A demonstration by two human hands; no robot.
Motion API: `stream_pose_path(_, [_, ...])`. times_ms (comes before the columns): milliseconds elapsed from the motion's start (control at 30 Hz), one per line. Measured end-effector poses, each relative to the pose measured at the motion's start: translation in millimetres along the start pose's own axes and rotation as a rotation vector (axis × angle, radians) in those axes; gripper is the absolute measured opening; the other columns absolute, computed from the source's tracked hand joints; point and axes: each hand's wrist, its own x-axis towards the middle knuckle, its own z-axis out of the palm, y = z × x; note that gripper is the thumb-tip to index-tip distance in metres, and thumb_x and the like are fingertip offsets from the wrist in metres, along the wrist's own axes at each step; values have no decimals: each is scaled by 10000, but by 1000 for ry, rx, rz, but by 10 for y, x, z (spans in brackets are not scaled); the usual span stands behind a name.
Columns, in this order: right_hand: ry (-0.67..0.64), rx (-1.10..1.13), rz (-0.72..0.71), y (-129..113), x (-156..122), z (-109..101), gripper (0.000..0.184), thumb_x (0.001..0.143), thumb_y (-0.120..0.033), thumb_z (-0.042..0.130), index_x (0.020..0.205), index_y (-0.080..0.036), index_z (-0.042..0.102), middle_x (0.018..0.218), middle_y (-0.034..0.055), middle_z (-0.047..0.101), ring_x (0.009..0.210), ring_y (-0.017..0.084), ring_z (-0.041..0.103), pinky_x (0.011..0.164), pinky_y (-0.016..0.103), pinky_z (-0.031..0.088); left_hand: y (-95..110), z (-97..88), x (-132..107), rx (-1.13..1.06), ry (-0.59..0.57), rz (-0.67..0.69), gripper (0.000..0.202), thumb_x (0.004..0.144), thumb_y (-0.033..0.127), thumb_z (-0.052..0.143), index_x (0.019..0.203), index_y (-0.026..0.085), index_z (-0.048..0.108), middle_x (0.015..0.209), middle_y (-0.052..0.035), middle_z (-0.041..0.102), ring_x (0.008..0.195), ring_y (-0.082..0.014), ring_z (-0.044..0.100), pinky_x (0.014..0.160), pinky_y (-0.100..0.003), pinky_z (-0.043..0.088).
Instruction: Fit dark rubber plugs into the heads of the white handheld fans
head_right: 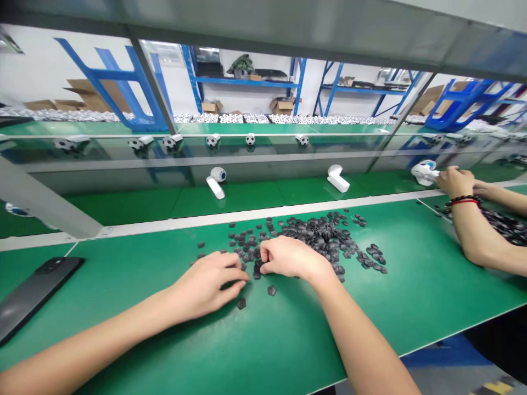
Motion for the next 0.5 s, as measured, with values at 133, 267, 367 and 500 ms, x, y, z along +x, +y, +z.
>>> stream_pose_path(133, [4,16,-14,31,80,11,35,871,-249,695,841,-231,695,766,-40,716,642,123,601,550,233,338,137,165,184,144,24,37,207,992,338,581,1067,260,757,971,-25,695,859,-222,656,738,-385,425])
stream_pose_path(267, [66,-2,-3,38,73,-4,69,894,-260,678,838,-220,674,770,-21,707,677,136,592,565,243,328,119,212,255,204,19,-2,185,965,365,633,1029,237,750,969,-29,706,851,-235,660,735,-393,419])
stream_pose_path(367, [-8,8,-25,29,26,-10,64,854,-282,721,878,-235,685,740,-39,697,619,126,581,533,239,320,112,218,274,193,22,8,183,978,353,614,1018,236,748,955,-25,708,869,-232,666,740,-391,413])
stream_pose_path(500, [-51,-56,-27,-34,-29,5,205,758,-343,806,920,-253,717,750,-35,702,652,144,599,524,240,316,85,154,250,166,64,-18,235,1015,295,511,962,222,728,916,-29,701,863,-225,661,741,-387,404])
